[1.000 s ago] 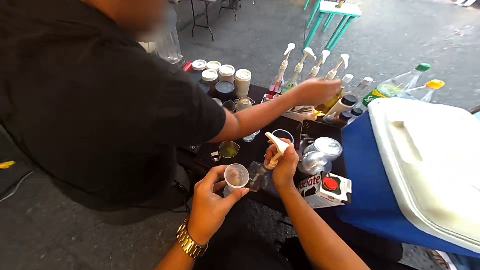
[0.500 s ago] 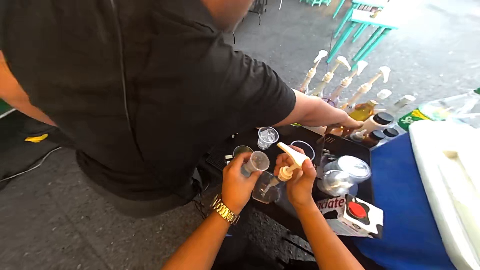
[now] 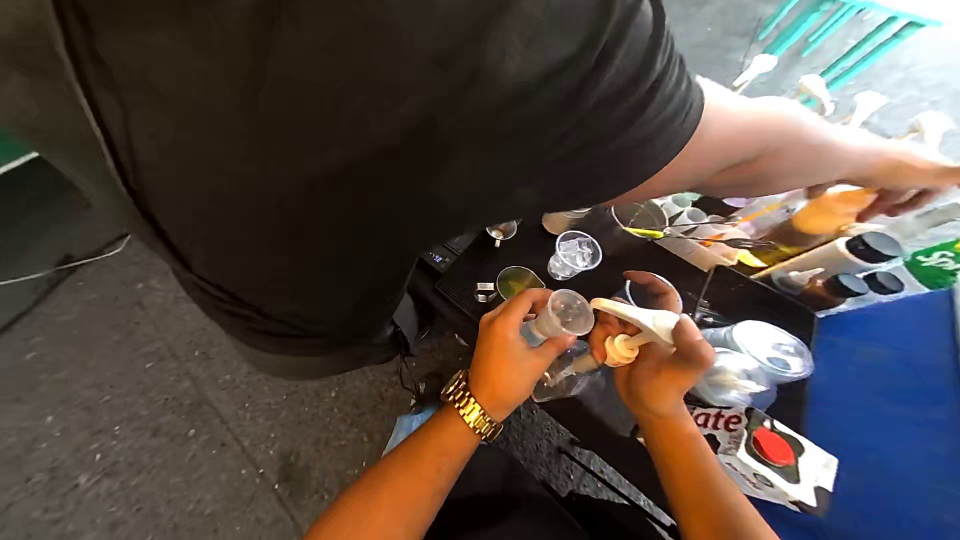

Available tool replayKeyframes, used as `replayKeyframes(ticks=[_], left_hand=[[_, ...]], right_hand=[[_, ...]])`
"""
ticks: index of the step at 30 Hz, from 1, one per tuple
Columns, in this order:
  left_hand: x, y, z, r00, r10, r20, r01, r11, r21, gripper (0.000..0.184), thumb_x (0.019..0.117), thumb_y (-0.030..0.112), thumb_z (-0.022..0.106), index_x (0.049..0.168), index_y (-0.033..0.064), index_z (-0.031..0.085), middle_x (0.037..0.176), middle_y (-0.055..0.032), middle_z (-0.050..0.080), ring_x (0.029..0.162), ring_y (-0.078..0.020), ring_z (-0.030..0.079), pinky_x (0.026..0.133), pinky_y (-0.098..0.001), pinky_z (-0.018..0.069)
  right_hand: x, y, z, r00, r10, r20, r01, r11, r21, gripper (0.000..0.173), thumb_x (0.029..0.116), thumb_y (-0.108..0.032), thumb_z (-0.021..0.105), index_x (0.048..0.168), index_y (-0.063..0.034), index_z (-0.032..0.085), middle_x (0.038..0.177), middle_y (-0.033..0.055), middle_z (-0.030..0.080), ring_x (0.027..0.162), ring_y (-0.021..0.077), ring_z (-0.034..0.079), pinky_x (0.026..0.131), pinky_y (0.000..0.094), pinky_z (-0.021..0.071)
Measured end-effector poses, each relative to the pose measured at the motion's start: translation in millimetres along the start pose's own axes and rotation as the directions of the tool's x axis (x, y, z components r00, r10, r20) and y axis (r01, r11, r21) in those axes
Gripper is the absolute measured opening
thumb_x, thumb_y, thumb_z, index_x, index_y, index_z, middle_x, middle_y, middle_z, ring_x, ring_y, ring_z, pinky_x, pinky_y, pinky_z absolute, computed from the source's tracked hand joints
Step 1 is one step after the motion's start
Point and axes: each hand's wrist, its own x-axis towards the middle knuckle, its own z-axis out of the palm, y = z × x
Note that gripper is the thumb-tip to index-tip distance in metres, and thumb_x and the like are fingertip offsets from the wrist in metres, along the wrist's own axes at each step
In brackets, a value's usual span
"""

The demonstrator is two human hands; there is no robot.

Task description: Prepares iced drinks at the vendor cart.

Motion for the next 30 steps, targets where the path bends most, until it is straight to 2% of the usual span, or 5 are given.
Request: replayKeyframes(ticks=[10, 16, 21, 26, 30], left_hand=[[2, -19, 4, 0.997, -0.025, 0.078, 0.023, 1.000, 0.022, 0.050, 0.0783, 0.009, 0.088, 0.124, 0.0083, 0.069, 0.114, -0.0036, 0.072, 0.104, -0.0112, 0.071, 0.091, -0.0327, 0.0619], [-5, -23, 4, 0.995, 0.067, 0.077, -0.060, 0.994, -0.088, 0.048, 0.0770, 0.004, 0.087, 0.122, 0.0078, 0.070, 0.113, -0.0029, 0.073, 0.104, -0.0122, 0.071, 0.090, -0.0333, 0.0632], [-12, -18, -1, 0.991, 0.092, 0.096, -0.083, 0.992, -0.097, 0.050, 0.0767, 0.002, 0.087, 0.123, 0.0052, 0.068, 0.114, -0.0038, 0.072, 0.104, -0.0122, 0.071, 0.091, -0.0319, 0.0630], [-13, -19, 6, 0.990, 0.086, 0.115, -0.079, 0.995, -0.063, 0.047, 0.0780, 0.006, 0.087, 0.122, 0.0070, 0.069, 0.112, -0.0028, 0.072, 0.101, -0.0114, 0.071, 0.088, -0.0321, 0.0632], [-16, -21, 10, 0.990, 0.051, 0.128, -0.039, 0.994, -0.099, 0.049, 0.0780, 0.005, 0.087, 0.123, 0.0069, 0.068, 0.113, -0.0034, 0.073, 0.102, -0.0125, 0.072, 0.089, -0.0329, 0.0636]], right_hand=[[-2, 1, -6, 0.992, -0.016, 0.127, 0.009, 0.998, 0.058, 0.069, 0.0871, -0.076, 0.058, 0.140, -0.0328, 0.047, 0.076, 0.0004, 0.068, 0.046, 0.0109, 0.058, 0.044, 0.0260, 0.0525], [-6, 5, -3, 0.989, -0.086, 0.119, 0.078, 0.994, 0.072, 0.049, 0.0956, -0.051, 0.065, 0.137, -0.0338, 0.045, 0.084, 0.0008, 0.065, 0.049, 0.0117, 0.058, 0.044, 0.0269, 0.0543], [-7, 0, -6, 0.990, -0.072, 0.119, 0.064, 0.995, 0.074, 0.066, 0.0883, -0.070, 0.063, 0.138, -0.0310, 0.044, 0.080, 0.0006, 0.067, 0.047, 0.0124, 0.058, 0.041, 0.0276, 0.0525], [-10, 4, -9, 0.984, -0.122, 0.126, 0.112, 0.990, 0.085, 0.046, 0.0960, -0.041, 0.066, 0.135, -0.0328, 0.043, 0.086, 0.0009, 0.065, 0.048, 0.0115, 0.058, 0.042, 0.0268, 0.0543], [-11, 1, -11, 0.985, -0.114, 0.130, 0.103, 0.991, 0.087, 0.060, 0.0898, -0.065, 0.065, 0.136, -0.0337, 0.044, 0.083, 0.0006, 0.067, 0.047, 0.0115, 0.058, 0.042, 0.0271, 0.0529]])
